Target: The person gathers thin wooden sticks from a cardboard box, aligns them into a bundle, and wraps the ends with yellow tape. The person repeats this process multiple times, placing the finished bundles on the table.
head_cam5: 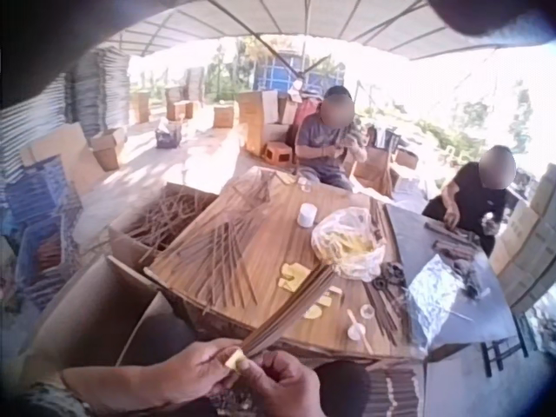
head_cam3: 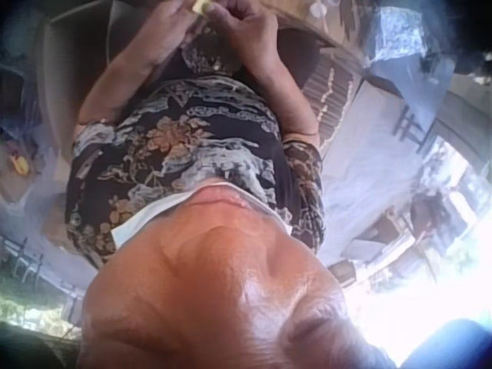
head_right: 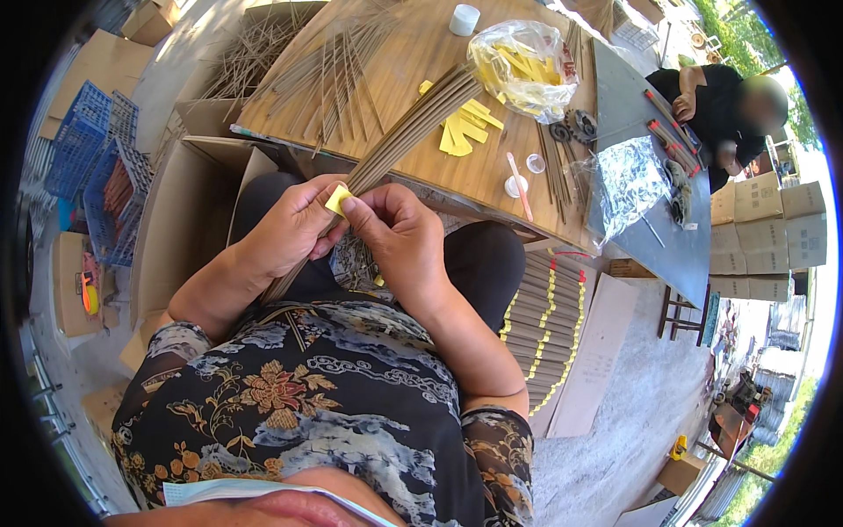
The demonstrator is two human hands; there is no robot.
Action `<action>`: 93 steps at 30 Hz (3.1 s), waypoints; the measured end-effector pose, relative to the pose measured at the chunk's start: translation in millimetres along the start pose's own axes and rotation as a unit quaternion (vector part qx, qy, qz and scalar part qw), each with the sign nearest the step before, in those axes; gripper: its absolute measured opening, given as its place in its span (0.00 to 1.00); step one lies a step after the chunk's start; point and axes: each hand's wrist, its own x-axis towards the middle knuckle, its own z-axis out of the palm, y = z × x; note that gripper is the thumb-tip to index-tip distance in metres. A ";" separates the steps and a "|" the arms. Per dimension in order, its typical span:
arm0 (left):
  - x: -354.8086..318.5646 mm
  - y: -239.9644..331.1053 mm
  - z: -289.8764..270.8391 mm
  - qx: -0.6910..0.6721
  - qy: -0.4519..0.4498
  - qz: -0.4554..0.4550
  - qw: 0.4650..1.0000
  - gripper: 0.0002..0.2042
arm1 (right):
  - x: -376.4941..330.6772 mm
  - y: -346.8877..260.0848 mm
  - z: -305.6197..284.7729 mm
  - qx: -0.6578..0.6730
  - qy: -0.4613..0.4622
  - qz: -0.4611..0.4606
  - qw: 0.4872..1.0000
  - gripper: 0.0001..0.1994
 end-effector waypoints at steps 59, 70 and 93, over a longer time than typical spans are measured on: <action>-12.9 3.8 18.7 0.035 -0.092 0.140 0.985 0.21 | -13.0 13.0 -6.1 0.308 -0.152 -0.087 0.935 0.08; -12.2 4.3 22.1 -0.109 -0.164 0.119 0.973 0.38 | -22.0 -2.3 -6.5 0.318 -0.129 -0.035 0.939 0.17; -3.8 13.4 13.3 -0.113 -0.149 0.010 0.982 0.15 | -5.5 -0.2 -18.3 0.138 -0.094 -0.216 0.962 0.15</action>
